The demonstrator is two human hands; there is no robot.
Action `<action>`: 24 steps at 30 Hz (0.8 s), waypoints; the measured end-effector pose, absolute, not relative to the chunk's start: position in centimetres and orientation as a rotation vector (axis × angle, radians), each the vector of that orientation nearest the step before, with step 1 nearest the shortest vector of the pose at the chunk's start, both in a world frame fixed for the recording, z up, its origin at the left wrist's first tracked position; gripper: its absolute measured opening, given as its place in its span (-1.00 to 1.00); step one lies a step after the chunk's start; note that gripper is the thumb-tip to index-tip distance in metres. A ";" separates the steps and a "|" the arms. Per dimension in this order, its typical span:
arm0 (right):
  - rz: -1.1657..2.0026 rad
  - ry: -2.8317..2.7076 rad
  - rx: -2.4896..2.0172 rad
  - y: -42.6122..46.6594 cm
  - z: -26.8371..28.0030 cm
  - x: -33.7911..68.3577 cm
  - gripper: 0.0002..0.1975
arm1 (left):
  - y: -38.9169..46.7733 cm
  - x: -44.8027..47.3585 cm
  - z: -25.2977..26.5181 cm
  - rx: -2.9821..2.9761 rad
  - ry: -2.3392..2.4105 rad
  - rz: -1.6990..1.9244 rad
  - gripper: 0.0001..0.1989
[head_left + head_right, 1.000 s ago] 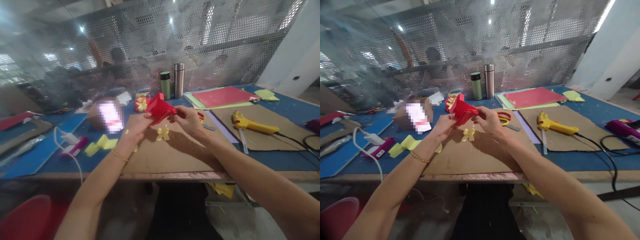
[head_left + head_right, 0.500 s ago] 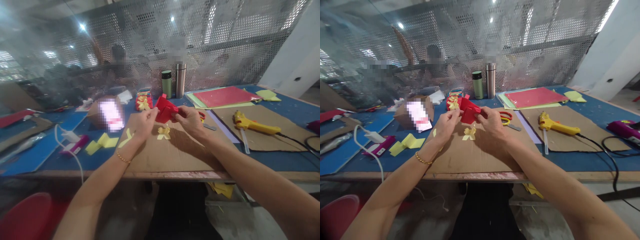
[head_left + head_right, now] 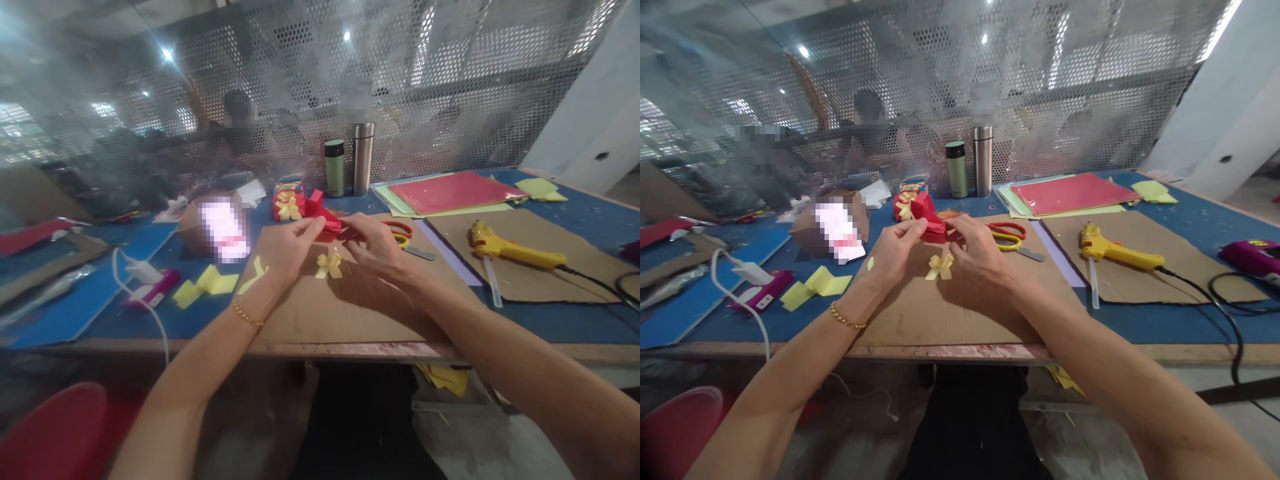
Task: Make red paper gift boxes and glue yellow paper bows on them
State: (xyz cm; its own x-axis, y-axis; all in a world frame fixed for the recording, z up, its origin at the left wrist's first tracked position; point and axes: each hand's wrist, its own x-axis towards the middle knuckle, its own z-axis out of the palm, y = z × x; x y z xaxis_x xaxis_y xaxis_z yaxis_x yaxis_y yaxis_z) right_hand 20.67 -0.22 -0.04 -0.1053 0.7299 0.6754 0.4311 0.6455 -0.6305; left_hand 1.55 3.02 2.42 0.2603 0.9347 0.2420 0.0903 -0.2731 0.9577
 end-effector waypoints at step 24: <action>0.579 -1.466 -1.024 -0.8 1.2 20.7 -0.54 | 1.1 1.7 3.4 1.737 0.926 1.018 -0.90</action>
State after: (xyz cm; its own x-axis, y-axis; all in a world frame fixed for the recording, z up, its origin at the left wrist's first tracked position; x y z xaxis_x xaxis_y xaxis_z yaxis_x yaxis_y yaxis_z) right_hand 20.67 -0.80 1.22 0.0832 0.8478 0.5238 0.2605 0.4888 -0.8326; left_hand 1.71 1.13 3.36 0.3821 0.8915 0.2432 0.1578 -0.3222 0.9334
